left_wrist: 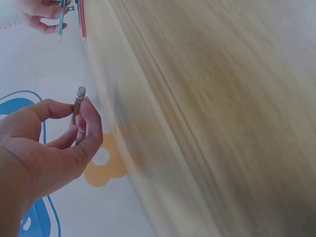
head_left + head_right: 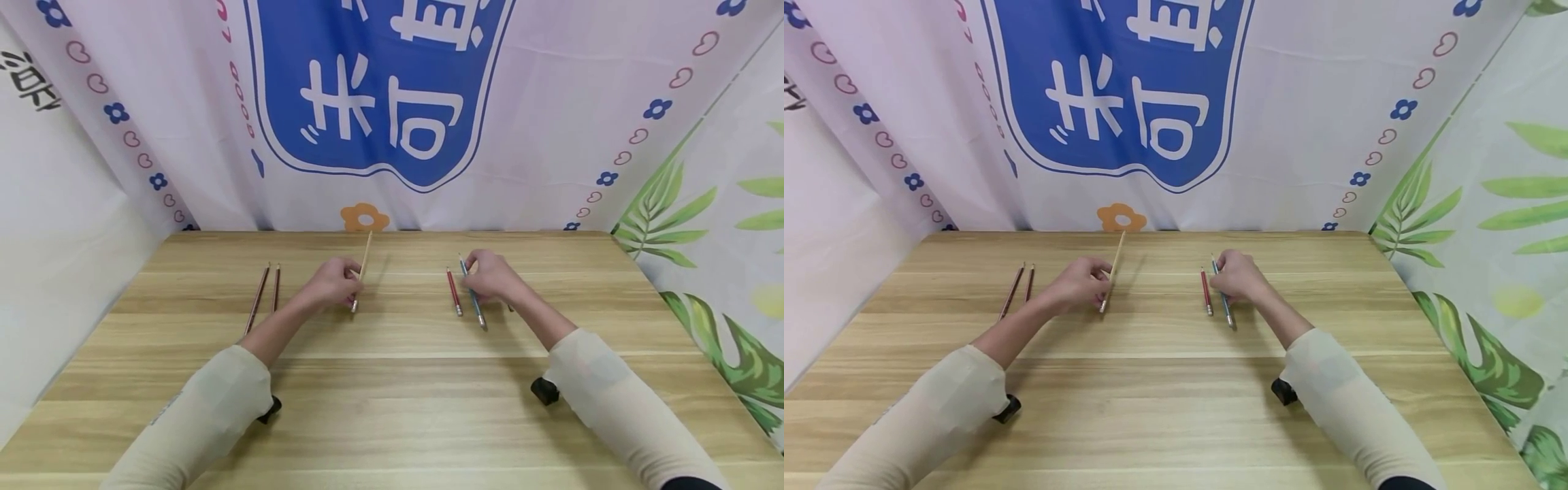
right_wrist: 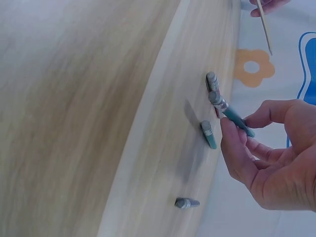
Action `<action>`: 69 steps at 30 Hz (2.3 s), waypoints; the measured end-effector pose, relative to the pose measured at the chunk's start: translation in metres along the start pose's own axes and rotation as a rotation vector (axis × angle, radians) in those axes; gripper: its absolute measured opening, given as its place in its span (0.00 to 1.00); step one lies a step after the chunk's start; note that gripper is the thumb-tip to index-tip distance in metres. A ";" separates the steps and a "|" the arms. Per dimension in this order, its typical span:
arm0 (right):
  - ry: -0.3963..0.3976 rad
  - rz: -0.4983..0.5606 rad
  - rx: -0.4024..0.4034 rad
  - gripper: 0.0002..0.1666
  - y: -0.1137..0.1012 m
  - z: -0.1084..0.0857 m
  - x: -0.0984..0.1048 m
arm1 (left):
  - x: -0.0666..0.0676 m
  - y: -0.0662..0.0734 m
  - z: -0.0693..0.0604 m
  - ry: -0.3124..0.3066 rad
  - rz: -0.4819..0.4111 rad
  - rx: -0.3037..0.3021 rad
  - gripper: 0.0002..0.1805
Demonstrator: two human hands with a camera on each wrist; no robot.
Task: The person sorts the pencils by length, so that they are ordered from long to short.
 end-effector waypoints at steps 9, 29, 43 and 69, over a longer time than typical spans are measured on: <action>-0.007 0.016 0.035 0.19 -0.005 0.004 -0.007 | 0.004 -0.001 -0.007 -0.038 -0.059 -0.005 0.26; -0.060 0.218 0.100 0.23 -0.008 0.007 -0.017 | 0.015 -0.012 -0.018 -0.029 -0.068 -0.046 0.33; -0.092 0.238 0.114 0.23 -0.009 0.010 -0.023 | 0.023 -0.019 -0.033 -0.021 -0.045 -0.067 0.38; -0.133 0.303 0.124 0.25 -0.016 0.014 -0.029 | 0.041 -0.038 -0.055 0.007 0.029 -0.033 0.33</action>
Point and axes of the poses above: each hand's wrist, its own z-axis towards the middle knuckle, its own x-axis out of the back of the hand, y = z × x, the point moved 1 cm from there along z, towards the middle knuckle, and after that the axes turned 15 degrees about -y, right-handed, at the moved point
